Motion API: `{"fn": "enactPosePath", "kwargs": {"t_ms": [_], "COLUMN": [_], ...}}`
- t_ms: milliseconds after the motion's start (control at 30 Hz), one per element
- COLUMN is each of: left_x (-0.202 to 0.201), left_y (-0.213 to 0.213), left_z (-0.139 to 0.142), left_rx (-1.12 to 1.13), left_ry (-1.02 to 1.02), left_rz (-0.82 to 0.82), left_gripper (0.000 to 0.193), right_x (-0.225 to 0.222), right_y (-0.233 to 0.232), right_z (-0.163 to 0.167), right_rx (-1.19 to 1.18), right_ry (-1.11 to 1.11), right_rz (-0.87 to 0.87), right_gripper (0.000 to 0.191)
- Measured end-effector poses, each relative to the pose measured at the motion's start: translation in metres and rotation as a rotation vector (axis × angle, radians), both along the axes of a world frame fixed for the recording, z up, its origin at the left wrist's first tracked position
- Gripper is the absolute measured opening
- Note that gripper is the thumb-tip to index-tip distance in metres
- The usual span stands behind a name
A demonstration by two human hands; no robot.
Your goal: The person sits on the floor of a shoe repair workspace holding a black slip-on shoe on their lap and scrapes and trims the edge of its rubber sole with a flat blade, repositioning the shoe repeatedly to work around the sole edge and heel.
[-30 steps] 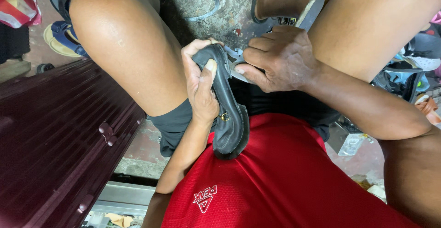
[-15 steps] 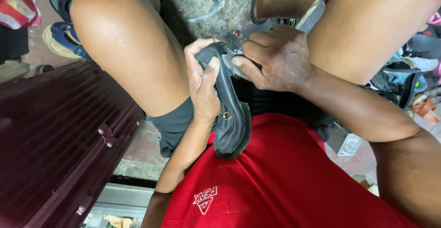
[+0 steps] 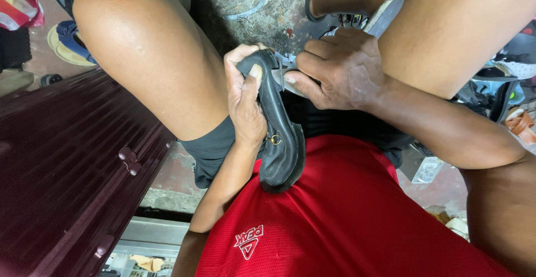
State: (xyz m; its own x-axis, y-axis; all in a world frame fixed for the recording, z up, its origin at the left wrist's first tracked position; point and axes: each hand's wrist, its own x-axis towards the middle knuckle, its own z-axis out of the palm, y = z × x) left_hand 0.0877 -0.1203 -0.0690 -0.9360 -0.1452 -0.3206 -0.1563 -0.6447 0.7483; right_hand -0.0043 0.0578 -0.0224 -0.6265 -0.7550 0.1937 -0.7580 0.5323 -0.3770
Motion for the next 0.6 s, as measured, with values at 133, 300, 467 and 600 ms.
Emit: {"fn": "enactPosePath", "kwargs": {"t_ms": [133,300,467,600], "left_x": [-0.0001,-0.001,-0.0025,-0.003], "left_y": [0.0007,0.0023,0.0025,0.0021], "left_z": [-0.0004,-0.0013,-0.0027,-0.0017], "left_rx": [0.01,0.032,0.025,0.011], "left_ry": [-0.006,-0.011,-0.01,-0.022], "left_rz": [-0.003,-0.003,0.001,-0.002], "left_gripper": [0.027,0.026,0.028,0.029], "right_x": [-0.0005,-0.0009,-0.001,-0.0003], "right_y": [0.0016,0.0051,0.0077,0.0076], "right_z": [-0.0005,-0.0004,-0.0008,-0.0008], "right_rx": [-0.005,-0.009,-0.005,0.005], "right_ry": [0.006,0.02,0.023,0.011], "right_rz": [0.003,0.016,0.032,0.037], "right_gripper": [0.042,0.043,0.043,0.042]}}
